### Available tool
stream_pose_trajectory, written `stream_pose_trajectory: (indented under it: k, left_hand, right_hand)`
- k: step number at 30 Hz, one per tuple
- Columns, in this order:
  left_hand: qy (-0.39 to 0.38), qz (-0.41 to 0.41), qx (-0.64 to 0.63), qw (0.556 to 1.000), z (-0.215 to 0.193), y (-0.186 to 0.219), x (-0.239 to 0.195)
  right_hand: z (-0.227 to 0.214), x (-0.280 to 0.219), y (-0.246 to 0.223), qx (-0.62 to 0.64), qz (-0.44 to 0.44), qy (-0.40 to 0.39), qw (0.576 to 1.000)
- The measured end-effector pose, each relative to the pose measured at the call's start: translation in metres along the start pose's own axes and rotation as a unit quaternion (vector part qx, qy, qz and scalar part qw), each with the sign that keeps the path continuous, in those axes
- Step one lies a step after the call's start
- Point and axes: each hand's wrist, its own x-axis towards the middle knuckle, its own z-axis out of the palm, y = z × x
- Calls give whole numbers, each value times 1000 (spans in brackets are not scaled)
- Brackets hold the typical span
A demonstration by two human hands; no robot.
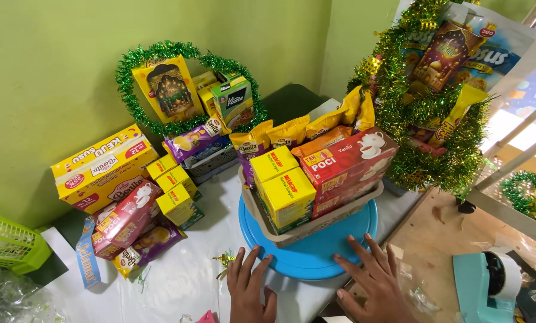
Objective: Assembling a gift hamper by arranging various snack boxes and packets into a basket
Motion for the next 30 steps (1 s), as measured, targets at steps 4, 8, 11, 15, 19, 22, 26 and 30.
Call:
stream_pose_trajectory:
  k: [4,8,11,15,19,22,26,30]
  left_hand:
    - [-1,4,3,1000,0,-1,0]
    - [1,34,-8,999,1,-2,-2]
    - [-8,83,5,996,3,-6,-5]
    - [-72,116,130,982,-2,3,-2]
    - [-58,105,96,988,-3,5,-2]
    - [-55,80,50,994,-8,8,1]
    - [-57,67,54,995,-11,9,4]
    - [-55,125,-14,991,-23,15,8]
  right_hand:
    - [-13,8,-11,24,-5,22,999]
    - [-6,6,-3,9,13,-44,999]
    - [-11,9,-8,20,28,-66,997]
    - [-9,6,-10,23,19,-34,999]
    - [-9,6,-9,-11,-32,14,999]
    - [-3,5,-2,-67,-68,-60,994]
    - [-3,5,-2,-53,-53,-49,996]
    - [0,4,5,-163,2,-10,987]
